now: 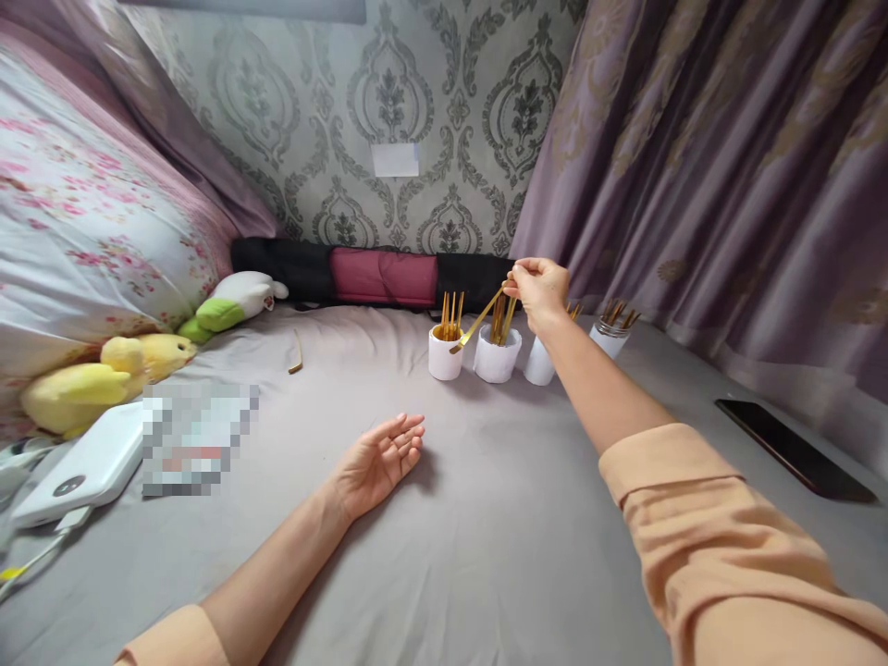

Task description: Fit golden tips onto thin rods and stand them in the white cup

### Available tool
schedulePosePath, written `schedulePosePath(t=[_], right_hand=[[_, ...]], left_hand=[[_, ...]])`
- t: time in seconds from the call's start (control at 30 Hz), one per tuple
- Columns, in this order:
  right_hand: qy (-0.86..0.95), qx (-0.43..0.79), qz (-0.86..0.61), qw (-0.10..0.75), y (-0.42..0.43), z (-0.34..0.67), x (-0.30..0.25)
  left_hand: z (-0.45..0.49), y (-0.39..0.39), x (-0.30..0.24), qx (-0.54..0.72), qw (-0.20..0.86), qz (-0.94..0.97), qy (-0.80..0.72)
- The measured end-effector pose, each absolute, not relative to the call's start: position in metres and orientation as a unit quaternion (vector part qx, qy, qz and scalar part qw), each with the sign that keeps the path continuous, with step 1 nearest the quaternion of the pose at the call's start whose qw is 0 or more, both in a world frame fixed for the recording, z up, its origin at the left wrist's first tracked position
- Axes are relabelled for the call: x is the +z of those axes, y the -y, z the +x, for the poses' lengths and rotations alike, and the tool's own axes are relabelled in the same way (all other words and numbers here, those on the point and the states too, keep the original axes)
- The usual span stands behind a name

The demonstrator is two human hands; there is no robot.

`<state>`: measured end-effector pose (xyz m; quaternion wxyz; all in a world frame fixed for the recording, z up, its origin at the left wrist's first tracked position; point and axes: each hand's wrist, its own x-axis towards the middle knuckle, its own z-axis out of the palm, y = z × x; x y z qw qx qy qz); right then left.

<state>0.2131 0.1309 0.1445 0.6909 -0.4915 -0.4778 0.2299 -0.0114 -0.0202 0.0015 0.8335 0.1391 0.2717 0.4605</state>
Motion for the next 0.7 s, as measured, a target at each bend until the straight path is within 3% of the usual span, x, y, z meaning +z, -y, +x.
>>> schedulePosePath(t=[0.37,0.7], right_hand=[[0.489,0.151,-0.480,0.713,-0.153,0.210,0.157],[0.548,0.081,-0.476,0.683,-0.164,0.196,0.148]], left_hand=[[-0.011,0.019,0.002,0.459,0.835,0.139,-0.269],[-0.011,0.018,0.001,0.458,0.835,0.140,-0.273]])
